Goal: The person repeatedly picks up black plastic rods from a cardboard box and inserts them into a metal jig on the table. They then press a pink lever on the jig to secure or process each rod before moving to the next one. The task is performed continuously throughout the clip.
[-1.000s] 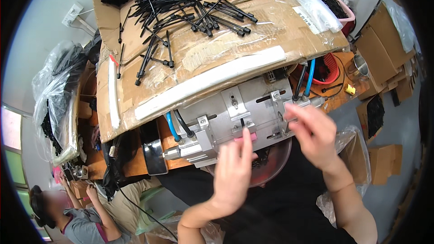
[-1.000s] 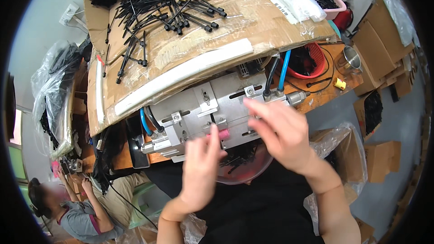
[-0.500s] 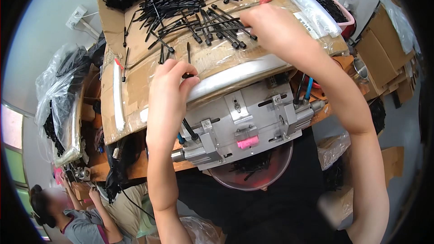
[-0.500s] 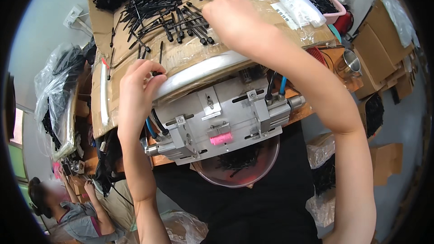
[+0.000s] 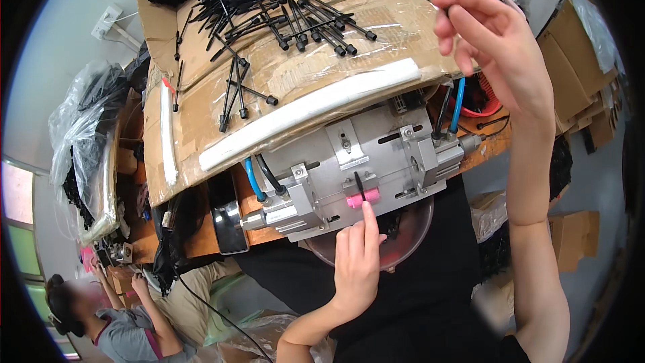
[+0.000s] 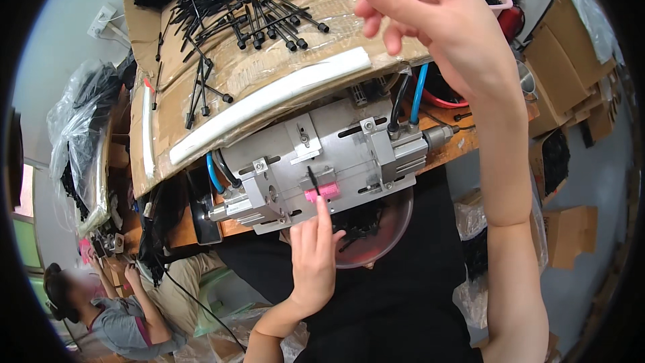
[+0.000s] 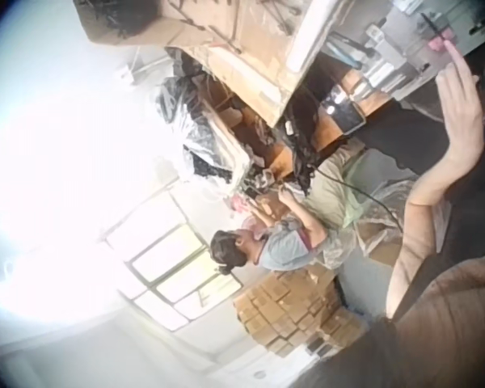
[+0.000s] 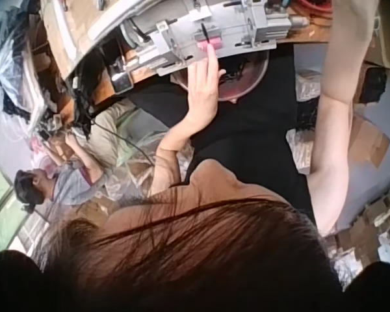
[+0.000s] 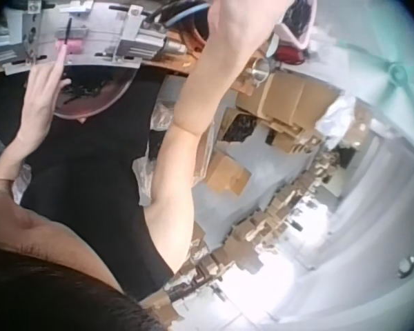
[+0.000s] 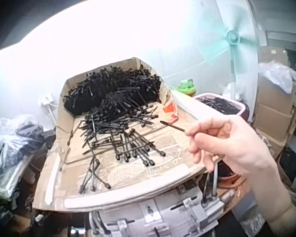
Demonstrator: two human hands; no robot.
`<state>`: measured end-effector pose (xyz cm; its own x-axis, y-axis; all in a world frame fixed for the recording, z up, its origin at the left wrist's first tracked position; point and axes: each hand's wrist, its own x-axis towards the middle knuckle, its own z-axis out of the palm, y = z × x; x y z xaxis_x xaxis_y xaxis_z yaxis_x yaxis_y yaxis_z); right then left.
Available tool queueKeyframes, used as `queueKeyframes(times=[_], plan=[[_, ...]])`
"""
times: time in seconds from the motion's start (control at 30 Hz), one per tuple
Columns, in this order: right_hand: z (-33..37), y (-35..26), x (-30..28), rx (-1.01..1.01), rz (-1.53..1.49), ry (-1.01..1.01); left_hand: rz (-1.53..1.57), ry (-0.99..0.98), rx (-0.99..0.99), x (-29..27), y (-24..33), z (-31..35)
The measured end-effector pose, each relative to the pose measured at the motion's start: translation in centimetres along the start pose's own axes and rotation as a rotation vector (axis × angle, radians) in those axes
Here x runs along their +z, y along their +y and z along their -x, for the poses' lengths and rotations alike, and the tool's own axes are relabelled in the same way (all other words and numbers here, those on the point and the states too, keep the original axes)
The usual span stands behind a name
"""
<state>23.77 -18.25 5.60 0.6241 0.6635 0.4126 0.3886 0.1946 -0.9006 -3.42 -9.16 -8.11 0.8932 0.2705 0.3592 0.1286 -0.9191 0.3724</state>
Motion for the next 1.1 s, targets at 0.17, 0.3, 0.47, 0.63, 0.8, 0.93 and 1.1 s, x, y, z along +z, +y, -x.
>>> queueKeyframes(times=[0.17,0.3,0.47,0.63,0.8,0.93,1.1], plan=[[4.1,-1.1,0.5,0.031,-0.198,0.028,-0.026,-0.017,-0.002,1.0,0.1,-0.8],[8.1,0.3,3.6,-0.007,-0.069,0.168,-0.096,-0.058,0.0,0.7,-0.6,-0.8],[15.8,3.9,8.6,-0.195,0.458,-0.049,-0.03,0.065,0.041,-4.0,-2.2,-5.8],[18.7,7.8,12.1,-0.192,0.52,-0.123,-0.255,0.346,0.015,-6.7,-8.7,-15.2],[17.8,8.1,13.0,-0.175,0.579,-0.167,0.022,0.099,-0.043,-9.1,-8.7,-15.9],[16.9,6.2,11.9,-0.103,0.667,-0.24,0.114,0.171,-0.021,-9.1,-6.5,-13.2],[6.8,3.3,10.2,-0.502,0.92,-0.062,0.191,0.201,-0.009,-7.0,-3.9,-7.0]])
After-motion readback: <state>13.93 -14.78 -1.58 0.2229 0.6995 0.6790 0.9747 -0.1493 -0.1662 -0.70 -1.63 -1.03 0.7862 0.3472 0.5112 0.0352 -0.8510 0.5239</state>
